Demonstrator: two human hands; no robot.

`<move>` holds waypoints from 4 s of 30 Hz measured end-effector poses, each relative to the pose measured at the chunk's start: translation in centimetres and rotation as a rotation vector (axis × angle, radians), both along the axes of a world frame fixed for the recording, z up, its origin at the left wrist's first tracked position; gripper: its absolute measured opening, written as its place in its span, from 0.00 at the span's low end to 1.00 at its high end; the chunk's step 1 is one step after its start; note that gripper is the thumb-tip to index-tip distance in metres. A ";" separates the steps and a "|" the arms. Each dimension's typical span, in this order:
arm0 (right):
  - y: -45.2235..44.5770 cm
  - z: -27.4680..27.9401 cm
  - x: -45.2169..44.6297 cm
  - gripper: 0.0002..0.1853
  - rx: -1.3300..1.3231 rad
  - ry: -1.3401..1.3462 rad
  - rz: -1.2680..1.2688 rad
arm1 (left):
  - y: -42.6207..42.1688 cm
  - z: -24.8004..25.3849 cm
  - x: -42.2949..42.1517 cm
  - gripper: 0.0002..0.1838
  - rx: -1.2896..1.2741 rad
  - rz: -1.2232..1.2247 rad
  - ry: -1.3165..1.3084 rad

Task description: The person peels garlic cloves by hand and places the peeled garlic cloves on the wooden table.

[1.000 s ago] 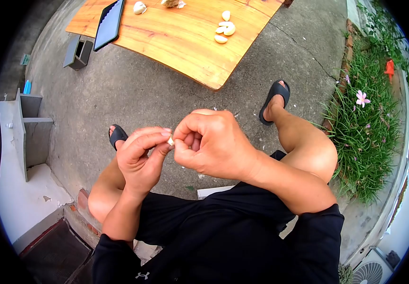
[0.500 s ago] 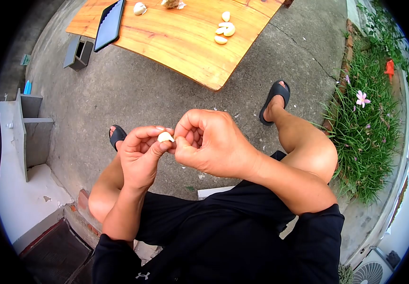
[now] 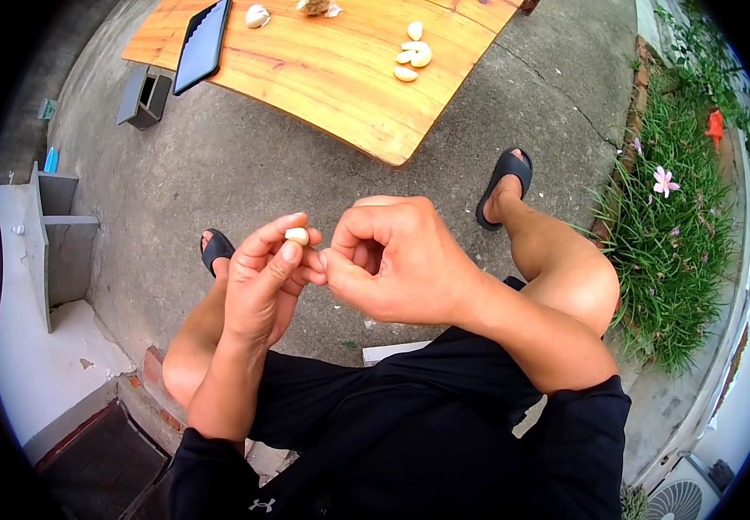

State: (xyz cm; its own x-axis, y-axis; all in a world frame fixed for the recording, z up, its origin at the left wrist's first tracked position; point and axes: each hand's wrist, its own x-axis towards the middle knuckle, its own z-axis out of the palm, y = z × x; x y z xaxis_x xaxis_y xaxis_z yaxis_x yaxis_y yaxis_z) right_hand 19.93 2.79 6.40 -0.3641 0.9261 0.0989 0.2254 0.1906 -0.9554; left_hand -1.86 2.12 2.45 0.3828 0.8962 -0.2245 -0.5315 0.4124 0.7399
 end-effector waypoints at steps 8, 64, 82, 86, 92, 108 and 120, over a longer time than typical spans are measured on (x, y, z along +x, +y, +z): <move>-0.1 -0.1 -1.3 0.03 -0.021 0.137 -0.145 | -0.4 -0.7 -0.2 0.14 0.159 -0.065 0.183; 0.5 0.7 0.4 0.05 0.136 -0.148 -0.112 | 0.1 -0.9 -0.9 0.15 -0.309 -0.080 -0.198; 0.2 -0.3 -0.5 0.10 0.226 -0.080 0.005 | -0.1 -0.4 -0.4 0.12 -0.266 -0.093 -0.080; 0.1 -0.7 -0.9 0.07 0.242 -0.046 -0.028 | -0.2 -0.5 -0.5 0.12 -0.260 -0.094 -0.075; 0.1 -0.3 -0.8 0.04 0.116 -0.028 -0.048 | -0.3 -0.6 -0.5 0.13 -0.295 -0.126 -0.101; -0.1 -0.6 -0.5 0.04 -0.321 0.057 -0.029 | -0.4 -0.6 -0.4 0.14 -0.425 -0.180 -0.192; 0.0 -0.9 -0.8 0.07 -0.359 0.142 0.004 | -0.8 -0.4 -0.1 0.11 -0.376 -0.126 -0.130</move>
